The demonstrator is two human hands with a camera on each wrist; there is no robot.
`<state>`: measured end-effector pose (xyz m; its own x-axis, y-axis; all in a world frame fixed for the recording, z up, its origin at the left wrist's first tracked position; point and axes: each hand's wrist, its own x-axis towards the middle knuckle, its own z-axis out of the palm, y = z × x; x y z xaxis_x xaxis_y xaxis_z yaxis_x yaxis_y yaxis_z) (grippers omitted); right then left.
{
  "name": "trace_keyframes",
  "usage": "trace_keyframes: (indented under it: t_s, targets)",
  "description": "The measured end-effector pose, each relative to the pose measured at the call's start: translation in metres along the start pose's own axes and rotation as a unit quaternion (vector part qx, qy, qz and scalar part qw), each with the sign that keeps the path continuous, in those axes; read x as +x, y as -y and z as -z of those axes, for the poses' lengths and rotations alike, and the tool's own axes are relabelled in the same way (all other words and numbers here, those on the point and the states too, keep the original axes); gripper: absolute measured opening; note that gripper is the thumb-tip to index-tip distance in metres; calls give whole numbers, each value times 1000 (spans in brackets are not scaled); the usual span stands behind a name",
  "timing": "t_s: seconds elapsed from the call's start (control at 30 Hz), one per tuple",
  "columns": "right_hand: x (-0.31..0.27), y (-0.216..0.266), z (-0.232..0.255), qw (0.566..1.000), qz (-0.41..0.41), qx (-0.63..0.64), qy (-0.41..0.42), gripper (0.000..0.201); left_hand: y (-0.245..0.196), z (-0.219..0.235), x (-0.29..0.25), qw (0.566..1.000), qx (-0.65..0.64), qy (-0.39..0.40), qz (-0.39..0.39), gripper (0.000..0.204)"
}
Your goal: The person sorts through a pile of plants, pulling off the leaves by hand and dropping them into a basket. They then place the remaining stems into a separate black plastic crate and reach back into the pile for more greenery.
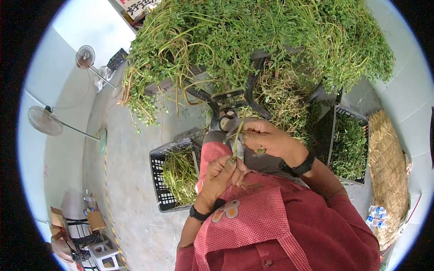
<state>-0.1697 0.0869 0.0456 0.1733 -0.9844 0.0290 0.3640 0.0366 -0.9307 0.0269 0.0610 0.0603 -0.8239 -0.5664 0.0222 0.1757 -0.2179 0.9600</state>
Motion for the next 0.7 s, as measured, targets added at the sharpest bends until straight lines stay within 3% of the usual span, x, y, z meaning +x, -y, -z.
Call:
trace_keyframes:
  t_s: [0.13,0.2,0.33,0.4,0.43,0.47,0.5,0.53,0.6,0.63,0.67,0.7]
  targets:
    - [-1,3,-8,998,27,50,-13,20,2,3,0,999,-26,18,9,35]
    - [-2,0,-5,997,26,62,40,31,3,5,0,996,-87,28,17,34]
    - [3,-4,3,995,-16,71,62,28,4,8,2,991,-128,37,22,32]
    - [3,5,3,988,-28,-147,46,21,6,9,1,987,-157,14,22,26]
    - [6,2,4,988,-29,-145,42,21,5,10,-2,987,-157,17,26,26]
    - [8,-4,7,956,91,-279,20,20,3,11,-6,991,-108,-49,66,23]
    - [6,-7,14,889,200,-412,-14,20,2,11,-6,987,-59,-101,108,20]
    - [3,-9,21,887,189,-419,-45,20,1,13,-9,987,-44,-112,103,17]
    - [-8,-17,38,816,152,-536,-156,24,-8,16,-11,990,55,-110,71,16]
    - [-19,-26,55,811,132,-539,-186,24,12,46,-15,990,104,-90,12,18]
    - [-28,-41,75,820,106,-505,-245,24,7,43,-15,987,61,-149,27,21]
    - [-35,-59,98,827,87,-468,-298,25,-4,43,-8,996,3,-90,0,23]
